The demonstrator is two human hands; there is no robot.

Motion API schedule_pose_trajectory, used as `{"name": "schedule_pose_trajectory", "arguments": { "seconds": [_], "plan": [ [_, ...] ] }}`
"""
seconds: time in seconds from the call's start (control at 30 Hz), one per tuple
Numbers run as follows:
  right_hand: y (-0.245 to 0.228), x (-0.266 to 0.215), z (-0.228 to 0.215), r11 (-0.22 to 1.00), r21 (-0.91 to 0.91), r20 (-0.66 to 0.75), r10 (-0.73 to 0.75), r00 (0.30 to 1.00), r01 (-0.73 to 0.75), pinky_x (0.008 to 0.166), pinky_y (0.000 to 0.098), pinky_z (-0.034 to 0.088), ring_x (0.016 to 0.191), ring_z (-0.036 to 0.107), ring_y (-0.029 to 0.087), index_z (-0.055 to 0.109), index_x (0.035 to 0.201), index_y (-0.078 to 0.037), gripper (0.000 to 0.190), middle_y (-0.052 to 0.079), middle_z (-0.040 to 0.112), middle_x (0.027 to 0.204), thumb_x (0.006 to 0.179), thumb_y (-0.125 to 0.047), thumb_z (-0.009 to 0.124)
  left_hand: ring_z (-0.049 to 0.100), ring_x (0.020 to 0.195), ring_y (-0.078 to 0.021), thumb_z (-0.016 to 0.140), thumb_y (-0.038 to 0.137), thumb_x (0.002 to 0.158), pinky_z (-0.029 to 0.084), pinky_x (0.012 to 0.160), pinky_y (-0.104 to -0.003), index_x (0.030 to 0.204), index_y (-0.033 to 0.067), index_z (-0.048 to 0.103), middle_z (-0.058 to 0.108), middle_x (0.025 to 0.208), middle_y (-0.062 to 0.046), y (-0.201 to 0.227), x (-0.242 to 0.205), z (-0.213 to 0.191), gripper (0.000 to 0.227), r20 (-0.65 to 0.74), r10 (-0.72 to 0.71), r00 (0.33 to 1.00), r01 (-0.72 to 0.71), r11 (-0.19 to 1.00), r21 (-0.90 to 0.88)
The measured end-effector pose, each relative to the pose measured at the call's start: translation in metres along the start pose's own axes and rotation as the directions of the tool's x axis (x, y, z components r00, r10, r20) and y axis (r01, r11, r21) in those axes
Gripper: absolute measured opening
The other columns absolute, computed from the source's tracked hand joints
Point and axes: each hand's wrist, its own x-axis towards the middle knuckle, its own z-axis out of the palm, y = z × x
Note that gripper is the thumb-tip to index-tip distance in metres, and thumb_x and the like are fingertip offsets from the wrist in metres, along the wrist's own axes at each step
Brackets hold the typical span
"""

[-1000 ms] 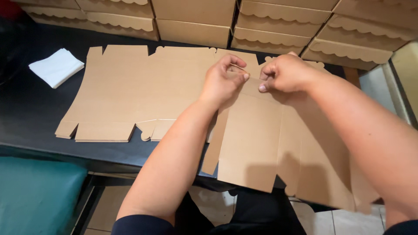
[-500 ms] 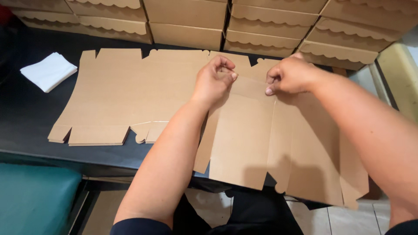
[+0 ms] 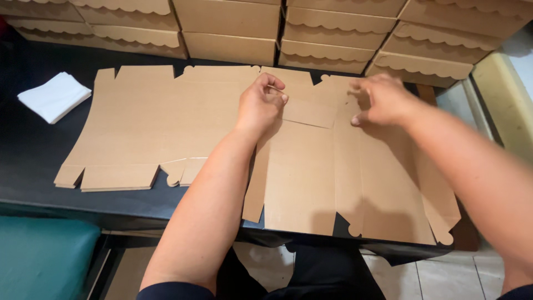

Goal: The person assembles flat cardboard sheets into rectangular boxes by folding the pre-scored edges and tucking the tabs into slots. They handle multiple cardboard blanks, folding them into shape and stacking the finished boxes on a nearby surface.

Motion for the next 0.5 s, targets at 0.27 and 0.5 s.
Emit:
{"name": "schedule_pose_trajectory", "arguments": {
  "seconds": [0.27,0.5],
  "plan": [
    [-0.029,-0.032,0.017,0.974,0.168,-0.208,0.185,0.96,-0.151,0.089,0.0414,0.052,0.105,0.064,0.028,0.064,0.112,-0.009,0.056,0.008,0.071,0.105,0.067,-0.018,0.095,0.063,0.079,-0.0141,0.07,0.003,0.086,0.052,0.071,-0.029,0.101,0.0086,0.063,0.068,0.09,-0.004,0.009,-0.004,0.001,0.018,-0.032,-0.071,0.997,0.074,0.992,0.105],
    [-0.036,-0.046,0.038,0.857,0.503,-0.198,0.242,0.95,-0.113,0.08,0.0304,0.057,0.084,0.068,0.016,0.069,0.124,-0.008,0.048,0.005,0.073,0.101,0.078,-0.001,0.08,0.064,0.077,-0.0149,0.069,0.004,0.087,0.053,0.072,-0.03,0.1,0.0081,0.063,0.068,0.088,-0.005,0.006,-0.004,0.003,0.015,-0.058,-0.064,0.996,0.072,0.987,0.145]
  ]
}}
